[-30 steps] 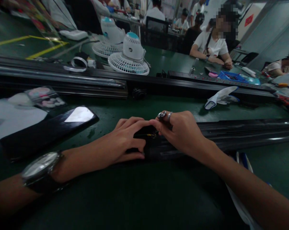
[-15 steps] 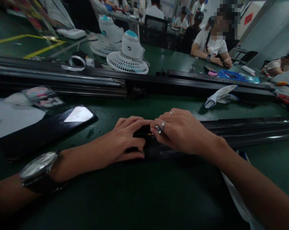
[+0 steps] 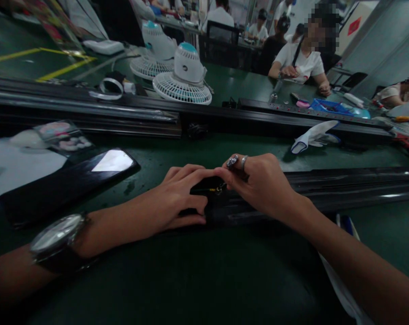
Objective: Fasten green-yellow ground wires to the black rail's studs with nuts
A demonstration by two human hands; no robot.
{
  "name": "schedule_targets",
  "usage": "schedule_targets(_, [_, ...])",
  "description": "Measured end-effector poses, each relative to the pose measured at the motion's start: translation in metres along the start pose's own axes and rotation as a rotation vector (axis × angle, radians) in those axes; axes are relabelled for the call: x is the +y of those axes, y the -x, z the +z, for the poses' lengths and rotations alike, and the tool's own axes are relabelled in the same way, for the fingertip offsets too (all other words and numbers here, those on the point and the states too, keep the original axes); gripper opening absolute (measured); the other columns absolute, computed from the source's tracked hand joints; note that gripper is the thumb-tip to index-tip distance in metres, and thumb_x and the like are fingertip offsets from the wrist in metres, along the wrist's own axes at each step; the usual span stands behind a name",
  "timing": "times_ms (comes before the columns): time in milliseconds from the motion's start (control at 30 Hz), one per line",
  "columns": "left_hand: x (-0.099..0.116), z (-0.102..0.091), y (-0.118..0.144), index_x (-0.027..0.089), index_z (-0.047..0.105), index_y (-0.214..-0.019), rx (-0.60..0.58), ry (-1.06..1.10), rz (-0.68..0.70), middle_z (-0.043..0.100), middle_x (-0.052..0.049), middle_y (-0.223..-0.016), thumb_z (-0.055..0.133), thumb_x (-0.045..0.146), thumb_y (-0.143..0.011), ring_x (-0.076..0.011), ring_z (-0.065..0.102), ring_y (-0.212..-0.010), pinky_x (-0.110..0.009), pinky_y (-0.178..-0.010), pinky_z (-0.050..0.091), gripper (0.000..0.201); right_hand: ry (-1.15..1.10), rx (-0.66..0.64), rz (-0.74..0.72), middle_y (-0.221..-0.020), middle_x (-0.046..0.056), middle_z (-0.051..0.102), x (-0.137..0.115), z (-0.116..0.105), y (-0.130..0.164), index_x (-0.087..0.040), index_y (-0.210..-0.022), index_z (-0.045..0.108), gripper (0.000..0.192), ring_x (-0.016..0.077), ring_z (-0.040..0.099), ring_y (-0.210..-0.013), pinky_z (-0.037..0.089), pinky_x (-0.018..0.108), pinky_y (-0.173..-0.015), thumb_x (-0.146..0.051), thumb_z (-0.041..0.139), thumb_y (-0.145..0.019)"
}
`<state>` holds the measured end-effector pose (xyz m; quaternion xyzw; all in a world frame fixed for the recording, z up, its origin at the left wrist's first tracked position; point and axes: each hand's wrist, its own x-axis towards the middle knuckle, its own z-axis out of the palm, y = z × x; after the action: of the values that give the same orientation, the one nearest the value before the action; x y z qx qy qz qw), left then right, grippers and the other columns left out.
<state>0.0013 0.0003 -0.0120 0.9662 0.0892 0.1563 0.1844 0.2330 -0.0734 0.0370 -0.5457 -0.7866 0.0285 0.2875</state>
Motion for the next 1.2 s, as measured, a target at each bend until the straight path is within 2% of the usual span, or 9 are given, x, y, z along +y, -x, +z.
schedule_targets(200, [0.000, 0.001, 0.000, 0.025, 0.071, -0.092, 0.005, 0.001, 0.007, 0.040, -0.003, -0.158, 0.069, 0.035, -0.094, -0.0338, 0.038, -0.140, -0.055, -0.108, 0.033, 0.011, 0.092, 0.052, -0.092, -0.055, -0.002, 0.066, -0.006, 0.001, 0.006, -0.016, -0.076, 0.072, 0.034, 0.0089, 0.055, -0.044, 0.035, 0.025, -0.048, -0.036, 0.060, -0.101])
schedule_targets(333, [-0.001, 0.004, 0.000, 0.024, 0.071, -0.089, 0.026, -0.002, 0.017, 0.041, -0.004, -0.157, 0.071, 0.035, -0.092, -0.0344, 0.038, -0.139, -0.055, -0.108, 0.033, 0.012, 0.056, 0.025, -0.123, -0.057, -0.002, 0.067, -0.007, 0.007, 0.009, -0.016, -0.075, 0.070, 0.035, 0.0079, 0.052, -0.041, 0.034, 0.025, -0.047, -0.036, 0.059, -0.101])
schedule_targets(533, [-0.001, 0.003, 0.001, 0.024, 0.071, -0.088, 0.015, -0.006, 0.001, 0.041, -0.003, -0.157, 0.070, 0.036, -0.093, -0.0342, 0.038, -0.140, -0.056, -0.108, 0.032, 0.012, 0.095, 0.113, -0.176, -0.065, 0.000, 0.073, -0.005, 0.011, 0.012, -0.019, -0.082, 0.071, 0.025, 0.0138, 0.066, -0.056, 0.041, 0.027, -0.055, -0.033, 0.062, -0.100])
schedule_targets(700, [0.000, 0.002, 0.001, 0.025, 0.071, -0.091, 0.024, 0.013, 0.009, 0.041, -0.003, -0.157, 0.070, 0.034, -0.092, -0.0340, 0.038, -0.139, -0.055, -0.109, 0.032, 0.010, 0.098, 0.171, -0.210, -0.064, 0.000, 0.073, -0.004, 0.007, 0.014, -0.020, -0.085, 0.072, 0.020, 0.0137, 0.065, -0.054, 0.040, 0.027, -0.053, -0.030, 0.062, -0.100])
schedule_targets(867, [0.001, 0.000, 0.000, 0.024, 0.070, -0.091, 0.004, 0.015, 0.007, 0.041, -0.003, -0.158, 0.070, 0.034, -0.093, -0.0339, 0.038, -0.140, -0.055, -0.109, 0.033, 0.010, 0.110, 0.138, -0.121, -0.054, -0.001, 0.066, -0.004, 0.008, 0.013, -0.017, -0.073, 0.070, 0.033, 0.0113, 0.059, -0.046, 0.037, 0.026, -0.049, -0.034, 0.061, -0.100])
schedule_targets(1033, [0.001, 0.000, 0.000, 0.024, 0.071, -0.092, -0.022, -0.009, 0.001, 0.040, -0.004, -0.157, 0.068, 0.036, -0.095, -0.0339, 0.038, -0.140, -0.055, -0.109, 0.032, 0.013, 0.135, 0.107, -0.026, -0.056, 0.000, 0.069, -0.003, 0.012, 0.011, -0.016, -0.078, 0.074, 0.036, 0.0128, 0.062, -0.047, 0.036, 0.027, -0.050, -0.040, 0.059, -0.101])
schedule_targets(1200, [0.000, 0.000, 0.000, 0.024, 0.071, -0.093, -0.022, -0.023, 0.007, 0.039, -0.005, -0.157, 0.068, 0.037, -0.095, -0.0340, 0.038, -0.140, -0.056, -0.109, 0.032, 0.013, 0.113, 0.102, -0.025, -0.058, 0.000, 0.070, -0.004, 0.015, 0.009, -0.016, -0.079, 0.074, 0.036, 0.0135, 0.064, -0.049, 0.036, 0.027, -0.051, -0.041, 0.060, -0.101])
